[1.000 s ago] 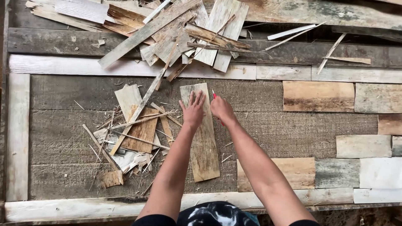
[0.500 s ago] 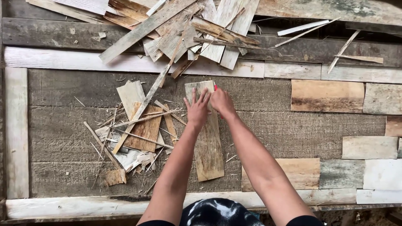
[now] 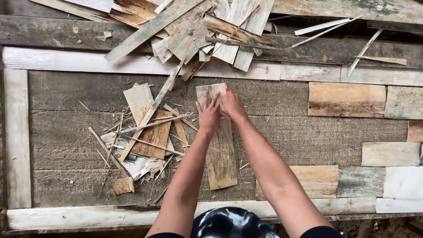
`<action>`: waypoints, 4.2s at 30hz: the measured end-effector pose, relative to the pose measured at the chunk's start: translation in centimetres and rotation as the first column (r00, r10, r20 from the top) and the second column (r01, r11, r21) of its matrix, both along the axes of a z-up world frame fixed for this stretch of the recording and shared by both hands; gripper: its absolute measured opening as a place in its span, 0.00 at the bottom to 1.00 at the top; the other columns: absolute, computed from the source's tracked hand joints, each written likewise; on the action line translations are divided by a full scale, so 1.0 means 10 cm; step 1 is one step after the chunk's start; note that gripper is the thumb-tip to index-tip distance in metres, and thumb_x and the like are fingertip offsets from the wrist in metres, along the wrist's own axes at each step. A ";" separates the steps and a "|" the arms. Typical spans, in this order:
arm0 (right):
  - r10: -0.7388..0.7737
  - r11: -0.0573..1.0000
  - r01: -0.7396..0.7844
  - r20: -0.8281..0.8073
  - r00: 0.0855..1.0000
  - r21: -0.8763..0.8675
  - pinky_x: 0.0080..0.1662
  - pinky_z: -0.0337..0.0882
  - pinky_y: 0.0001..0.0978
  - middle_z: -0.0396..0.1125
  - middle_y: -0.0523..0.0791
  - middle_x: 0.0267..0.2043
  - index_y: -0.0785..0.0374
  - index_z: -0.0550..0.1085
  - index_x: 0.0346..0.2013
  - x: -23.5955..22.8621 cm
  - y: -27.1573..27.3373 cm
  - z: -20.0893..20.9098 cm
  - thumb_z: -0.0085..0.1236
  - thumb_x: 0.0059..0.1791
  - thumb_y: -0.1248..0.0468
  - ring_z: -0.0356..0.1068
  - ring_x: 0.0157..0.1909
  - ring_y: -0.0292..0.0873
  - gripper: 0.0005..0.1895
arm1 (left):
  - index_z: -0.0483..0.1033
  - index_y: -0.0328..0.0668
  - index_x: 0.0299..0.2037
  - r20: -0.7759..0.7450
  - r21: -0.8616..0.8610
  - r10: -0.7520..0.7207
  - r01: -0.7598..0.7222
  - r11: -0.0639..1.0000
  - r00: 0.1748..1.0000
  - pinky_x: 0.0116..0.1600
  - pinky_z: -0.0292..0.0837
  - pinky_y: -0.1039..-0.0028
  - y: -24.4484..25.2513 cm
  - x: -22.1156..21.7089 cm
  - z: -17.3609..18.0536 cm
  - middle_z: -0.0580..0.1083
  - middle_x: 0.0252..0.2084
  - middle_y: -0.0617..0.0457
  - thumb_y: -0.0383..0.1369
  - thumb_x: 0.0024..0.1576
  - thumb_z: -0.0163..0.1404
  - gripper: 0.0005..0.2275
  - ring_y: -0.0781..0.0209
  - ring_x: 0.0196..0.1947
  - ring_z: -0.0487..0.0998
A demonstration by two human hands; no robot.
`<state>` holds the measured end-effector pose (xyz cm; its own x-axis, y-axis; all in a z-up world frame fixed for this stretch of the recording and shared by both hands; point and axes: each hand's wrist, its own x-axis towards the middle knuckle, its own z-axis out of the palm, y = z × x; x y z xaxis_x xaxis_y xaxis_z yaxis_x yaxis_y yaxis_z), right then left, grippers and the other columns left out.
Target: The person uses a red utility knife to scrape the surface of a rectangular wooden plank on a workbench. They repeatedly scrape along the length of the plank, flip it over, and continue scraping the other side. The person then places the plank among other similar planks on the bench.
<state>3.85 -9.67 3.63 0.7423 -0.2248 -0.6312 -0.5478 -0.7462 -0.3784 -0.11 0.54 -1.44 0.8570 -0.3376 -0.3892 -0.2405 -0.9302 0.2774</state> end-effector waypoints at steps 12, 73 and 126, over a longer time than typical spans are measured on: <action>-0.028 1.000 0.028 -0.052 0.998 -0.002 0.24 0.76 0.50 0.72 0.57 0.21 0.77 0.77 0.38 0.06 -0.15 -0.50 0.43 0.52 0.56 0.73 0.17 0.52 0.24 | 0.48 0.69 0.75 -0.025 -0.012 0.019 -0.019 1.000 1.000 0.74 0.40 0.31 0.00 0.01 0.01 0.38 0.79 0.74 0.45 0.54 0.58 0.40 0.44 0.79 0.31; 0.069 0.997 -0.075 -0.202 0.977 -0.021 0.60 0.72 0.55 0.71 0.62 0.57 0.75 0.65 0.57 -1.20 0.12 0.44 0.40 0.51 0.61 0.71 0.61 0.64 0.24 | 0.47 0.62 0.77 0.023 -0.007 -0.012 0.012 1.000 1.000 0.76 0.40 0.41 0.16 -0.70 0.20 0.37 0.81 0.56 0.42 0.57 0.57 0.39 0.43 0.79 0.36; 0.033 0.997 -0.045 -0.195 0.980 -0.056 0.55 0.74 0.57 0.73 0.62 0.53 0.73 0.69 0.55 -2.09 0.16 0.20 0.37 0.49 0.62 0.73 0.58 0.64 0.24 | 0.40 0.71 0.78 -0.110 0.039 -0.001 0.005 0.999 0.994 0.78 0.30 0.48 0.16 -1.70 0.19 0.33 0.81 0.62 0.40 0.61 0.51 0.37 0.45 0.79 0.27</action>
<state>-17.00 -8.09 5.61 0.6165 -0.2400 -0.7499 -0.5764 -0.7864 -0.2222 -17.15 2.17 0.42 0.8074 -0.3228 -0.4940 -0.2132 -0.9401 0.2658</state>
